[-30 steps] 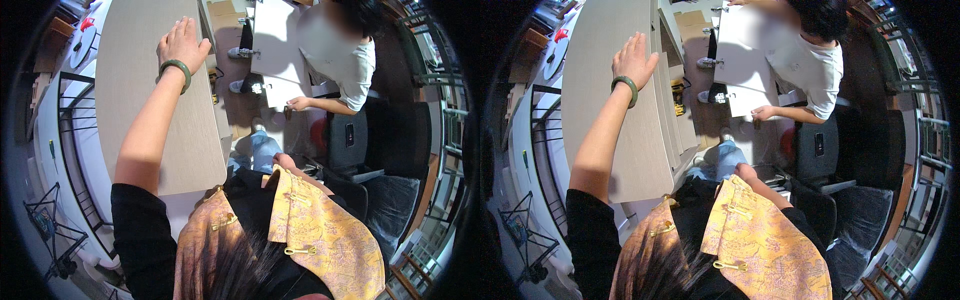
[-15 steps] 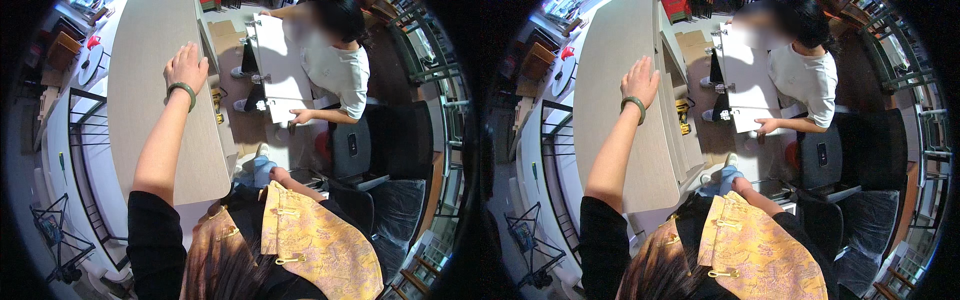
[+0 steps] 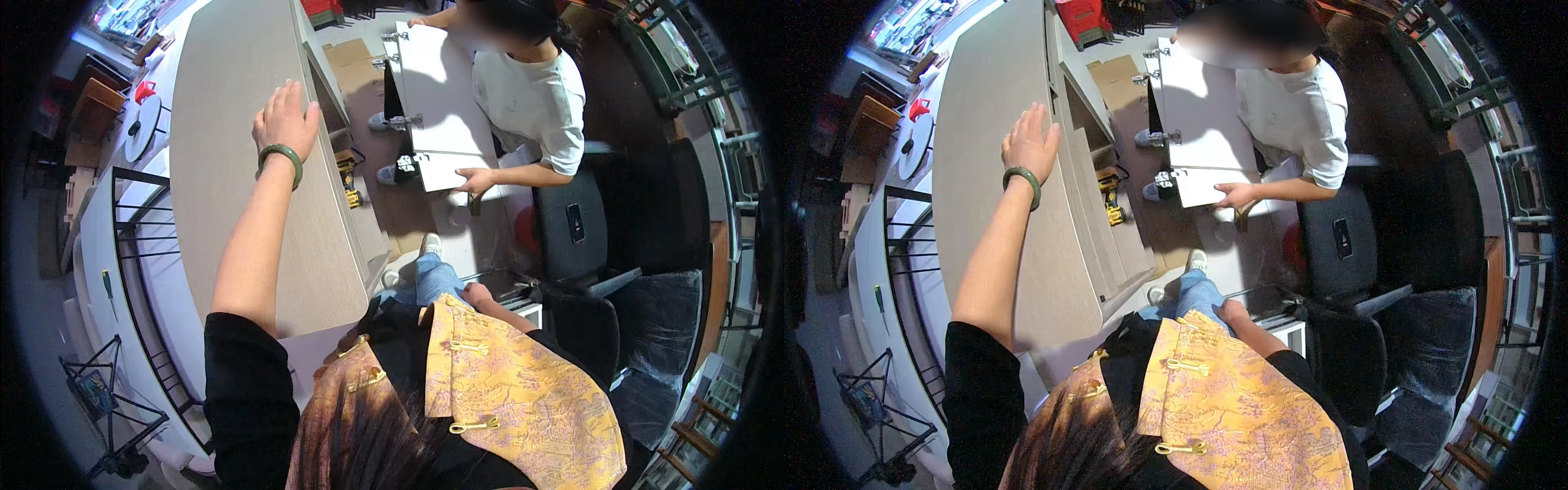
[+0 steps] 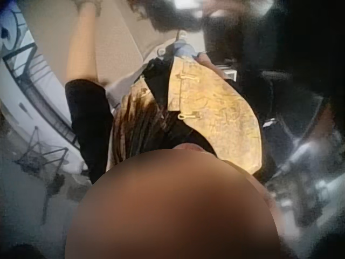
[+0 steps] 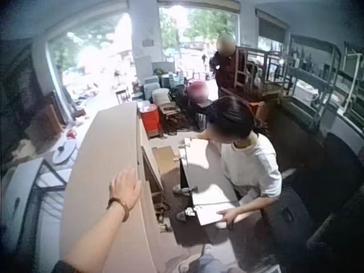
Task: The person assembles a cabinet by aligning a door panel and using a cordless drill to fasten hinges. A second person assists by holding the door and handing parts. The door is attached to the cabinet frame.
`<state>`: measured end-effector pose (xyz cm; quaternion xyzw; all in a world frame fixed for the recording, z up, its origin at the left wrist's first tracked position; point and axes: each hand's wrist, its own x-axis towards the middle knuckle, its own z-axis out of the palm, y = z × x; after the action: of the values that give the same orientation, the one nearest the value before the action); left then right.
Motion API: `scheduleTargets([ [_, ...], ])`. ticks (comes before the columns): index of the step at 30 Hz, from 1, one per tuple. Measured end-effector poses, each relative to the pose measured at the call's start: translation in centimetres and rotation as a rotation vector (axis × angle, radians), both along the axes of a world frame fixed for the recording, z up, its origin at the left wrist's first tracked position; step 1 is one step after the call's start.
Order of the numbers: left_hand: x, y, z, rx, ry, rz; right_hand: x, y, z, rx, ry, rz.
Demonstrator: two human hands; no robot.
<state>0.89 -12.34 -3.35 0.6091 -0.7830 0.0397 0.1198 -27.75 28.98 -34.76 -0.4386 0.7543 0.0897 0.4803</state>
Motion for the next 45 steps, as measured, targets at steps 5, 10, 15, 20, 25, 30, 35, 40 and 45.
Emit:
scheduleTargets([
  [5,0.8,-0.3,-0.2,0.001,-0.009,-0.006,1.7,0.8,-1.1,-0.019,0.019,0.004],
  [10,0.9,-0.4,-0.8,-0.018,0.004,-0.025,2.5,0.7,-1.3,-0.015,0.002,-0.090],
  [15,0.0,-0.7,-1.5,-0.007,0.019,-0.014,1.9,0.4,-1.7,0.001,0.008,-0.121],
  [20,-0.7,-0.8,-2.3,-0.009,0.002,-0.015,1.3,0.6,-2.9,-0.060,-0.006,-0.122],
  [25,-0.2,-0.5,-1.7,-0.061,-0.004,0.000,1.6,1.0,-2.2,-0.124,-0.026,-0.045],
  [30,-0.1,-0.4,-1.0,-0.012,0.054,-0.011,1.5,0.4,-1.4,-0.099,-0.033,0.000],
  [35,-0.1,-0.4,-0.9,-0.027,0.042,-0.002,1.3,0.3,-1.5,-0.010,0.008,-0.043],
  [40,-0.1,-0.2,-0.6,-0.021,0.052,0.000,1.3,0.5,-1.5,-0.043,-0.012,-0.046],
  [45,-0.2,-0.1,-0.3,-0.010,0.055,0.003,1.1,0.5,-1.5,-0.010,-0.021,-0.118],
])
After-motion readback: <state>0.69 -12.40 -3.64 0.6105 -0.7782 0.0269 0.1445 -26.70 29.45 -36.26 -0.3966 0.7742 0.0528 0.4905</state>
